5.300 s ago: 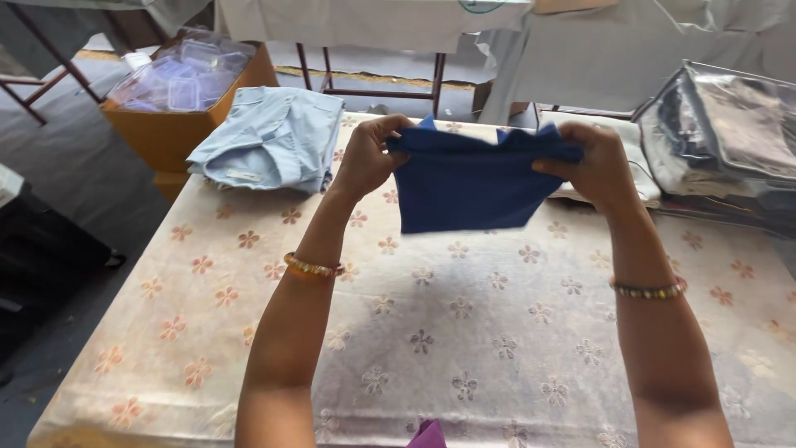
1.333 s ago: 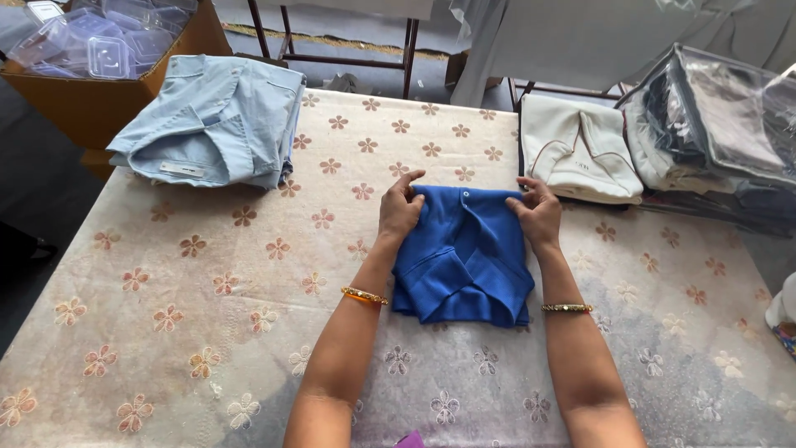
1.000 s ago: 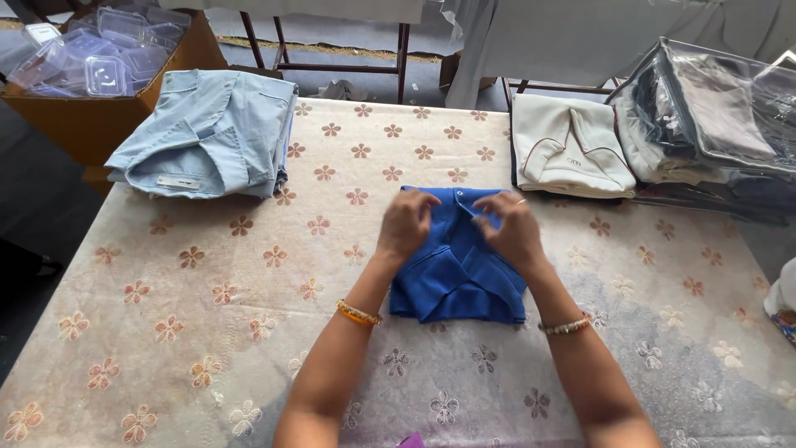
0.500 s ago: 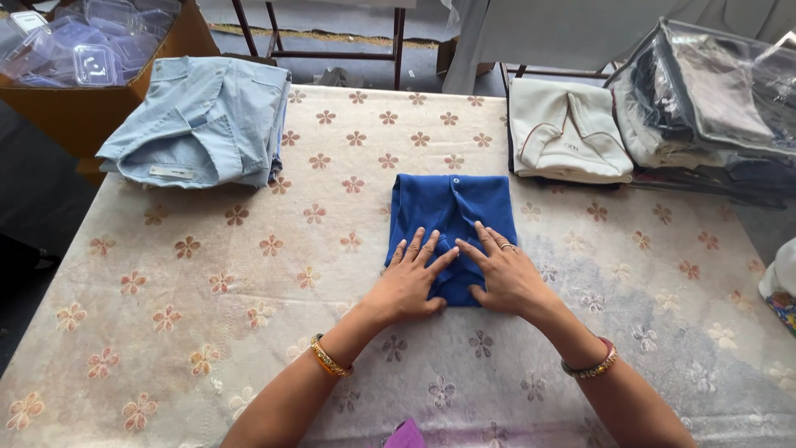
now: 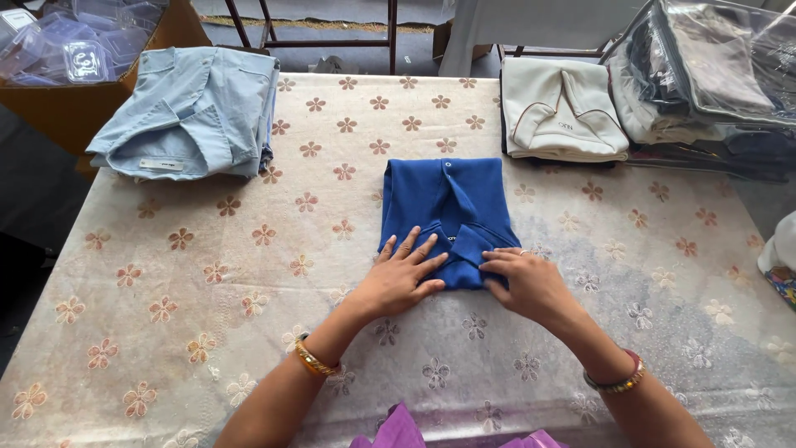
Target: Folding various garments including a blue shirt and a white graphic t-shirt on a table.
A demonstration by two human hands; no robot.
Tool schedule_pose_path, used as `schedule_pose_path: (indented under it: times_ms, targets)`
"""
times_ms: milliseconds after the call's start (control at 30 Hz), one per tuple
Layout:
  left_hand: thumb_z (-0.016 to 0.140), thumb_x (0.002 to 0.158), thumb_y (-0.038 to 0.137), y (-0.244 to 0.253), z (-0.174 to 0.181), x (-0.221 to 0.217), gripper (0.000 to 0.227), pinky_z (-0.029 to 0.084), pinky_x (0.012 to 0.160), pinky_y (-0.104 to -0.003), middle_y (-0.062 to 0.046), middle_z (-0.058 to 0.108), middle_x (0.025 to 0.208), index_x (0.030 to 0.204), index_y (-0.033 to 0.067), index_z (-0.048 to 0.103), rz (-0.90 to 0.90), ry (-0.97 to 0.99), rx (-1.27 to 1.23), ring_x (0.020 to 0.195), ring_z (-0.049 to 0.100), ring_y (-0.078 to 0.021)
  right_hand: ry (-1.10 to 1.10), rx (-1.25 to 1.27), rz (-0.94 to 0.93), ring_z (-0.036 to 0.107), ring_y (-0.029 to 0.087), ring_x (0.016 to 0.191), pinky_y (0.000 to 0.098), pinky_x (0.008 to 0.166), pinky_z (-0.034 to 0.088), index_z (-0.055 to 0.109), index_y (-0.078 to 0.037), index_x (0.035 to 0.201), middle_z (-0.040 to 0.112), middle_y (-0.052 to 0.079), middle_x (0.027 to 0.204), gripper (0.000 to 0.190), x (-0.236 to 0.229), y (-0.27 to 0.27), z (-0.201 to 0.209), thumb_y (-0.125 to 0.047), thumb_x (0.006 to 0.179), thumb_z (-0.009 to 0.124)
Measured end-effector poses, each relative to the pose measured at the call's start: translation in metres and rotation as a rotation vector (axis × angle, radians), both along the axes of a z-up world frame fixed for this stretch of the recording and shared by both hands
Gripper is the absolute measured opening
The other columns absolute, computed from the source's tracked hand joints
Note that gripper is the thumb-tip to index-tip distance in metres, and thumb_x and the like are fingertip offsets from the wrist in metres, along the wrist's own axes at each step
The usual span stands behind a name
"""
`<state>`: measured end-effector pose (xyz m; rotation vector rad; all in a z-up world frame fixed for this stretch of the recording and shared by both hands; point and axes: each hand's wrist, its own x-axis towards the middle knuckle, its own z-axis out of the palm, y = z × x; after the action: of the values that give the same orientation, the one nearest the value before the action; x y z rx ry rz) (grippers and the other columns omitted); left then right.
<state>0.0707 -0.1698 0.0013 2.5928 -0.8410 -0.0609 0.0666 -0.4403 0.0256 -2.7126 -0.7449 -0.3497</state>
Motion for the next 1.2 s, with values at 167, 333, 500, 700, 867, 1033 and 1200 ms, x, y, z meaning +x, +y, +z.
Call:
schedule_pose_path:
  times_ms: [167,333,500,700,867,1033,1200]
  targets:
    - [0.051,0.105,0.034,0.021,-0.007,0.056,0.035,0.051,0.108,-0.041,-0.011,0.067,0.135,0.121,0.0121,0.074,0.155,0.335,-0.572,0.124,0.064,-0.0232,0.159,0.179,-0.06,0.076,0.018,0.094,0.0349,0.077,0.062,0.08,-0.018,0.101,0.08,0.003,0.108,0.018,0.05,-0.028,-0.008,-0.027,0.085,0.076]
    - [0.052,0.099,0.0,0.033,-0.092,0.179,0.028,0.057,0.066,-0.023,-0.005,0.073,0.095,0.115,0.0071,0.073,0.552,0.191,-1.232,0.076,0.069,-0.0095,0.093,0.634,-0.28,0.076,0.018,0.086,0.0305,0.072,0.06,0.073,-0.007,0.118,0.078,0.01,0.099,0.025,0.158,-0.04,-0.047,-0.012,0.094,0.072]
    - [0.053,0.096,-0.001,0.029,-0.093,0.204,0.031,0.056,0.053,-0.025,-0.007,0.071,0.088,0.124,0.0089,0.064,0.658,0.469,-1.384,0.064,0.067,-0.0122,0.512,1.066,-0.367,0.071,0.015,0.074,0.0283,0.059,0.058,0.066,-0.007,0.123,0.074,0.007,0.092,0.025,0.197,-0.031,-0.062,-0.013,0.1,0.063]
    - [0.071,0.093,0.008,0.018,-0.073,0.204,0.04,0.046,0.044,-0.026,-0.007,0.069,0.075,0.13,0.012,0.057,0.751,0.582,-1.385,0.054,0.06,-0.0125,0.662,1.312,-0.424,0.065,0.011,0.063,0.024,0.052,0.053,0.067,-0.003,0.119,0.073,0.007,0.087,0.024,0.218,-0.026,-0.074,-0.01,0.097,0.068]
    - [0.079,0.086,0.003,0.011,-0.068,0.205,0.049,0.04,0.042,-0.025,-0.005,0.065,0.068,0.129,0.0129,0.057,0.813,0.463,-1.298,0.052,0.054,-0.0101,0.696,1.322,-0.413,0.059,0.009,0.056,0.0228,0.046,0.044,0.066,-0.004,0.12,0.071,0.007,0.078,0.032,0.223,-0.017,-0.073,-0.006,0.09,0.077]
    - [0.078,0.088,0.009,0.015,-0.045,0.19,0.032,0.048,0.054,-0.025,0.003,0.073,0.068,0.118,0.016,0.069,0.949,0.084,-1.0,0.055,0.06,-0.0054,0.422,1.314,-0.503,0.06,0.008,0.056,0.0229,0.046,0.044,0.064,-0.005,0.123,0.07,0.004,0.076,0.039,0.218,-0.018,-0.066,-0.001,0.086,0.077]
    - [0.08,0.088,0.015,0.018,-0.041,0.188,0.035,0.052,0.065,-0.028,0.001,0.072,0.071,0.121,0.0173,0.068,0.943,0.037,-0.798,0.06,0.062,-0.0056,0.353,1.255,-0.409,0.06,0.006,0.06,0.0205,0.05,0.048,0.062,-0.005,0.128,0.068,0.002,0.077,0.039,0.21,-0.011,-0.058,-0.003,0.091,0.074]
